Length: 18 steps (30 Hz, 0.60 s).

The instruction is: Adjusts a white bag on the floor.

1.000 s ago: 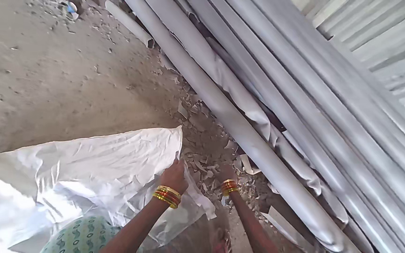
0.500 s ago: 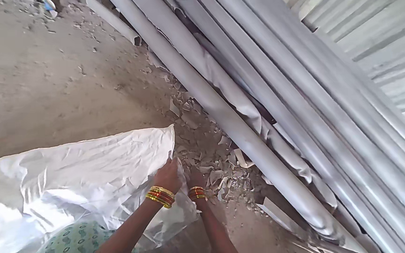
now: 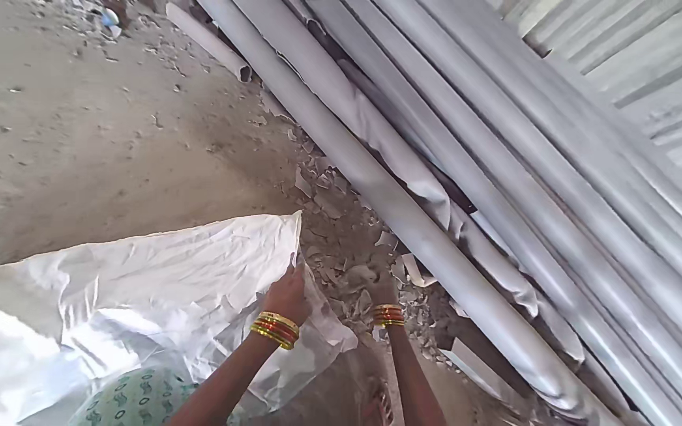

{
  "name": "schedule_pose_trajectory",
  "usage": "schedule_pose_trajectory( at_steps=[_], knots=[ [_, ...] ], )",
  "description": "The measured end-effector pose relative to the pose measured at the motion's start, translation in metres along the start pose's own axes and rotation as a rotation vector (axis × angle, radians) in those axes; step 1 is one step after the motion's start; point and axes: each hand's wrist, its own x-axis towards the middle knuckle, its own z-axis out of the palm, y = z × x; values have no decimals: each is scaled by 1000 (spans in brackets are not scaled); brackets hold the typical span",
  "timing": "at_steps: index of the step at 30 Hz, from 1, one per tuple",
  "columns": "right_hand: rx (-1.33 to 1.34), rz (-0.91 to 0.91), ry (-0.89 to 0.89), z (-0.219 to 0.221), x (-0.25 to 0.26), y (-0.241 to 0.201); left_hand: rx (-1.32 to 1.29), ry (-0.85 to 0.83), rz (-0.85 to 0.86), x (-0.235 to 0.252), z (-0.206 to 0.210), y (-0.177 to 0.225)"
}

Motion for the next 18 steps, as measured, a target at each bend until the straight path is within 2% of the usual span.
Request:
schedule_pose_trajectory(
  at_steps=[3,8,12,13,16,18],
  knots=[
    [42,78,10,-14,8,10,6,-13,-11,-2,-1,4],
    [66,194,63,-10,15,24,-15,-6,-6,-2,-1,0],
    [200,189,159,-7,3,19,6,-5,-10,-3,-4,1],
    [269,166,125,-7,-5,9,13,-13,-15,-3,-4,3],
    [443,8,-122,3,-18,-11,10,-3,-13,0,-2,3],
    [353,-11,-113,4,-16,-15,23,-5,-16,1,-2,4]
  ],
)
